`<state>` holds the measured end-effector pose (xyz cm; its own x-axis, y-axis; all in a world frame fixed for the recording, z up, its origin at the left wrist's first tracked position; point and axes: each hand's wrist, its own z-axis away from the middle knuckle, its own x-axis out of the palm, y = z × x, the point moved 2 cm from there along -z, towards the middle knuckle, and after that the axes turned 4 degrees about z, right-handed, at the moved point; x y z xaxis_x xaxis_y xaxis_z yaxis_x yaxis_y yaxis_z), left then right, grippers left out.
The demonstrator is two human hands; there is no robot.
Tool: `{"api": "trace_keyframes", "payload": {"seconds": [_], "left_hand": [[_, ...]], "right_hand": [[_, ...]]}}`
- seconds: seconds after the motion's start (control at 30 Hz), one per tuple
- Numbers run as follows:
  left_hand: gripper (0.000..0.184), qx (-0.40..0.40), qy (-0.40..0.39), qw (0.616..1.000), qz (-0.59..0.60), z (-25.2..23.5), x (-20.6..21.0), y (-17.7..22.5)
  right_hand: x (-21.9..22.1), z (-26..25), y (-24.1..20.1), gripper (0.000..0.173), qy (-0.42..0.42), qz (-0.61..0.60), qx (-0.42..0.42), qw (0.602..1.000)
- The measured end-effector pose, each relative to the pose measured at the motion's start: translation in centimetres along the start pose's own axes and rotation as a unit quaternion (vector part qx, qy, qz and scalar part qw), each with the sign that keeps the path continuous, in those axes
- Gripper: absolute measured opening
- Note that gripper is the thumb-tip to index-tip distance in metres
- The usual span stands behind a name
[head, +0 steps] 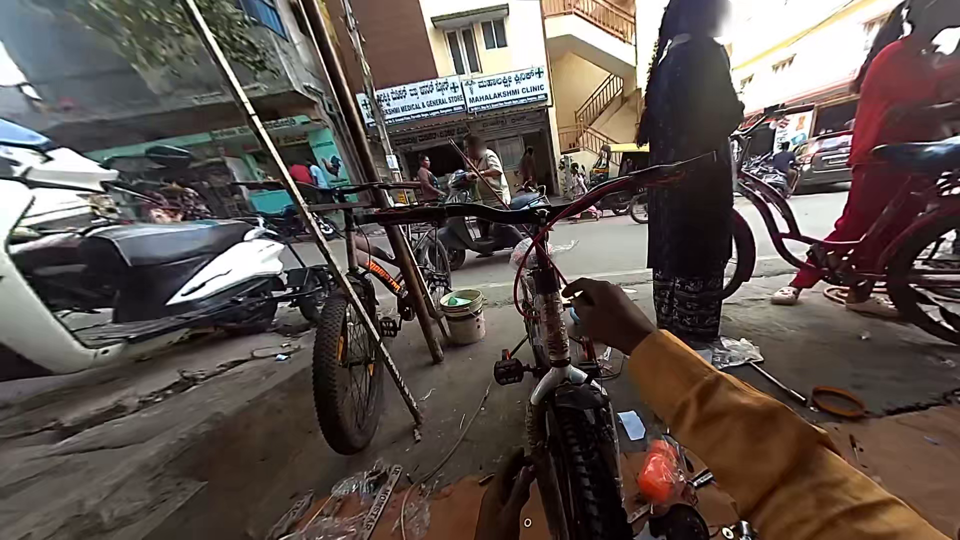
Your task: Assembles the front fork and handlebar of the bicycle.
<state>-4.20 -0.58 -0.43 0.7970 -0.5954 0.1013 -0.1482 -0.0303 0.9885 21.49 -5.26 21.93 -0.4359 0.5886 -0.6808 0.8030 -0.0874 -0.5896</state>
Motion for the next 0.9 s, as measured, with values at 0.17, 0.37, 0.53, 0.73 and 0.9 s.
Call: {"api": "trace_keyframes", "payload": {"seconds": [0.17, 0.37, 0.53, 0.73, 0.9], "left_hand": [[0.040, 0.087, 0.011, 0.995, -0.049, 0.1, -0.2, 2.5], [0.036, 0.446, -0.011, 0.844, -0.296, 0.0, 3.5, 12.4], [0.055, 0.612, -0.054, 0.598, -0.515, -1.7, 9.5, 24.5], [0.029, 0.563, -0.092, 0.554, -0.607, -9.2, 11.2, 30.8], [0.031, 0.556, -0.137, 0.595, -0.564, -8.8, 9.2, 29.1]], "right_hand": [[-1.3, 2.4, 0.3, 0.026, 0.008, -0.013, -0.016, 1.000], [-1.8, 8.7, 0.9, 0.016, 0.059, -0.092, -0.064, 0.992], [-1.1, 11.8, 2.0, 0.012, 0.099, -0.111, -0.098, 0.984], [-0.7, 13.4, 4.4, 0.025, 0.091, -0.249, -0.066, 0.962], [0.6, 15.1, 6.1, 0.031, 0.102, -0.468, -0.007, 0.878]]}}
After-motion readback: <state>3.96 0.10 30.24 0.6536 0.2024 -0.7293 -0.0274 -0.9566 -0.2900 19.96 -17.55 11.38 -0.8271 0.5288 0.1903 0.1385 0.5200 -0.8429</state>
